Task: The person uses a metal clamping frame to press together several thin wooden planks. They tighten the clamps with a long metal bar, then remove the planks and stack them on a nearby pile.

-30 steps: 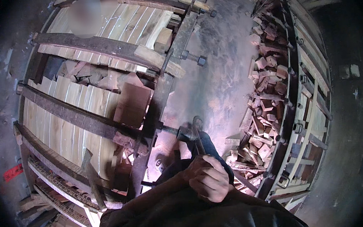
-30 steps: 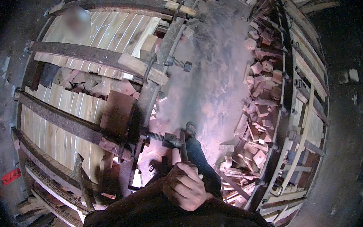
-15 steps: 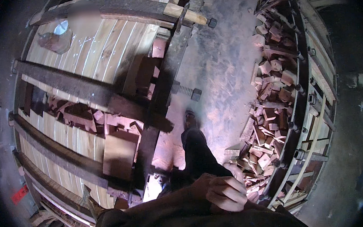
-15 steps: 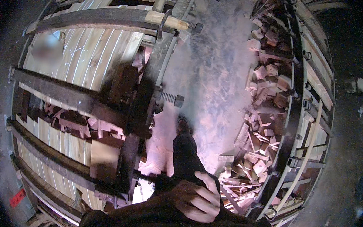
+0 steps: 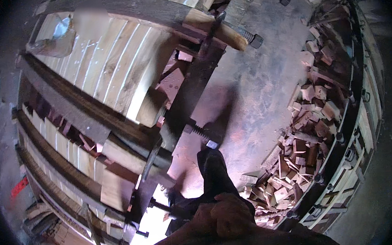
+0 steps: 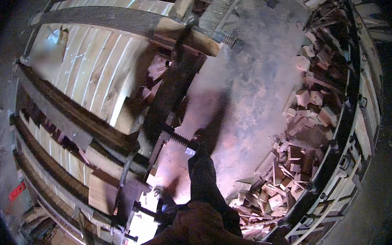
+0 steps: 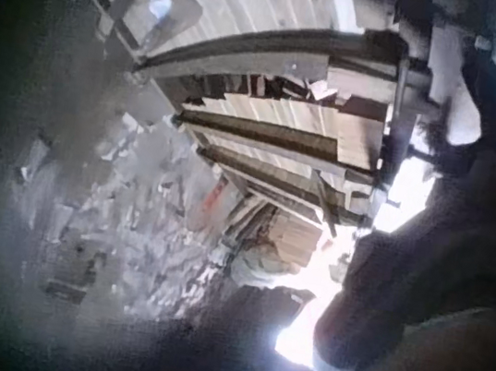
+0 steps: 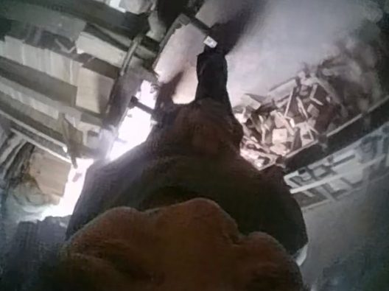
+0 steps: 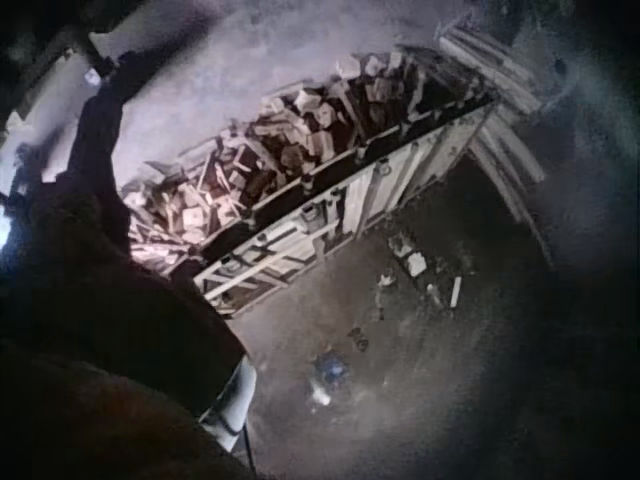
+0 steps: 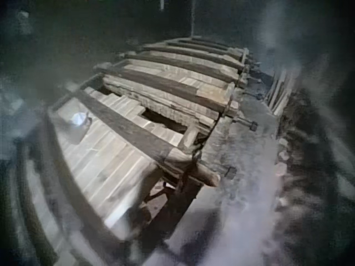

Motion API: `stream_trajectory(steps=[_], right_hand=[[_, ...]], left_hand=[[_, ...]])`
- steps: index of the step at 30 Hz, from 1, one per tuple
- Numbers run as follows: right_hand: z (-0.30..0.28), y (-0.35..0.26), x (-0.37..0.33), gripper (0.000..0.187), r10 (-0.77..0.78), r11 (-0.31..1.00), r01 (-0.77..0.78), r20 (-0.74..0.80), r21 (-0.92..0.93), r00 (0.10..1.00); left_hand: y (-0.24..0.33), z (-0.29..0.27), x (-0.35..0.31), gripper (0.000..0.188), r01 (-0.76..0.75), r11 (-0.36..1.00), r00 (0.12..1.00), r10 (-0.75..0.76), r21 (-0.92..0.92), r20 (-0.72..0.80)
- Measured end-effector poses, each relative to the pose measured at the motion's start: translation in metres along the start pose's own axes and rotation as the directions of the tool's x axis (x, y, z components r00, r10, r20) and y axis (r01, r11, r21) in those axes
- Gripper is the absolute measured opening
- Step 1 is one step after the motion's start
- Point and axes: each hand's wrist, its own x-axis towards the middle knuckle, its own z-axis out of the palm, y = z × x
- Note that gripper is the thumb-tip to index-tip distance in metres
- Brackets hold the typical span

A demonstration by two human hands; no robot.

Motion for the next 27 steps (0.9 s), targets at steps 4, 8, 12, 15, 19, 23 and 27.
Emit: stream_trajectory(steps=[4,8,12,15,19,23,27], right_hand=[[0.021,-0.006,-0.030,0.020,0.241,0.967,-0.236,-0.041,0.097,0.970],[0.022,-0.040,-0.016,0.021,0.553,0.648,-0.539,0.154,0.538,0.819],[0.011,-0.024,-0.086,0.017,0.623,0.314,-0.682,0.399,0.660,0.673],[0.010,-0.037,-0.059,0.010,0.605,0.451,-0.692,0.377,0.564,0.701],[-0.009,-0.093,-0.048,0.024,0.486,0.223,-0.761,0.608,0.609,0.628],[-0.020,-0.093,-0.107,0.043,0.634,0.028,-0.601,0.451,0.798,0.628],[0.012,-0.021,-0.226,0.045,0.804,-0.240,-0.750,0.559,0.616,0.202]], left_hand=[[0.007,0.003,-0.016,0.027,0.043,0.998,0.982,-0.032,0.056,-0.186],[0.018,0.005,-0.035,0.026,0.217,0.958,0.908,-0.127,0.187,-0.400],[-0.040,0.077,-0.011,0.024,0.049,0.979,0.818,0.074,0.198,-0.571],[-0.018,0.080,-0.028,0.031,0.037,0.999,0.721,-0.030,-0.005,-0.693],[0.000,0.103,-0.039,0.038,-0.227,0.958,0.636,0.007,-0.178,-0.772],[-0.030,0.124,-0.068,0.034,-0.353,0.922,0.607,0.098,-0.158,-0.789],[-0.059,0.130,-0.101,0.043,-0.421,0.905,0.457,0.163,-0.051,-0.875]])
